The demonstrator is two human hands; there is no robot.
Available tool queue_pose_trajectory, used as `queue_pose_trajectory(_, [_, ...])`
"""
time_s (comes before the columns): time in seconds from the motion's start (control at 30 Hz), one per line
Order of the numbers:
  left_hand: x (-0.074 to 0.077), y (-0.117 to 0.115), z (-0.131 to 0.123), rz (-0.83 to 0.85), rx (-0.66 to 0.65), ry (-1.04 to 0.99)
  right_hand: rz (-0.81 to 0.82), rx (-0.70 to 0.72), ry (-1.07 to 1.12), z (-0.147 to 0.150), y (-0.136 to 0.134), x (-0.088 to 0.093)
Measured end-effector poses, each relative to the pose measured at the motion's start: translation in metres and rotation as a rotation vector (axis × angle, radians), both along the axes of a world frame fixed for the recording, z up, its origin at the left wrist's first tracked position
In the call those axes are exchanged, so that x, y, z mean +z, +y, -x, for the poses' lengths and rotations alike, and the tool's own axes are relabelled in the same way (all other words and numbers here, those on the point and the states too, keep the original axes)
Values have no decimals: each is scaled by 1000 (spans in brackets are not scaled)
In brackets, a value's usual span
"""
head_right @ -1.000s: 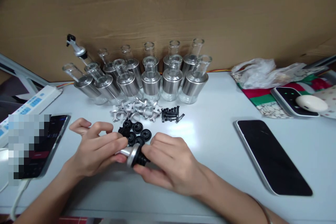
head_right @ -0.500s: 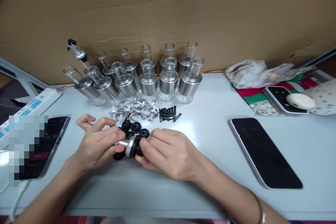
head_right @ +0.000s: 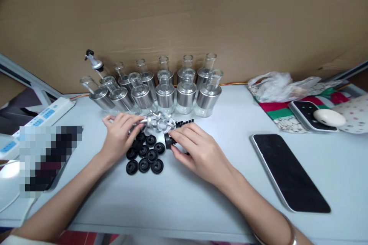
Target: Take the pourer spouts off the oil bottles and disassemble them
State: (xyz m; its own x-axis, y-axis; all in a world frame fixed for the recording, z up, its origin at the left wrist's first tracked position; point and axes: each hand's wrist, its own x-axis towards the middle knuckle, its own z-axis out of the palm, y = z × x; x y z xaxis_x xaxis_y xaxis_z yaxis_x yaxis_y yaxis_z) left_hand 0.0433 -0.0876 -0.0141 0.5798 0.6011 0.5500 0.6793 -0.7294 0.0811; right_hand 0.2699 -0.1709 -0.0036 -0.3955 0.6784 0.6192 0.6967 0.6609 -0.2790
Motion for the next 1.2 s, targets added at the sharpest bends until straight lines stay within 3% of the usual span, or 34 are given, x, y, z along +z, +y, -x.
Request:
queue_pose_trajectory(0.17, [5, 14, -6, 91, -88, 38, 25, -16, 35, -2, 1, -7])
queue_pose_trajectory(0.4, [3, 3, 31, 156, -62, -234, 95, -12, 84, 0, 2, -7])
queue_pose_trajectory(0.5, [1, -1, 40, 179, -157, -168, 154, -40, 27, 2, 4, -7])
queue_pose_trajectory(0.6, [4, -5, 39, 280, -246, -13, 316, -27, -90, 7, 6, -10])
queue_pose_trajectory(0.77, [11, -9, 42, 611, -207, 88, 500, -55, -224, 19, 9, -13])
queue_pose_trajectory(0.93, [12, -10, 46, 666, -221, 69, 574, -81, -201, 28, 4, -9])
queue_pose_trajectory(1.2, [9, -9, 48, 673, -229, 46, 672, -5, -150, 33, 0, 0])
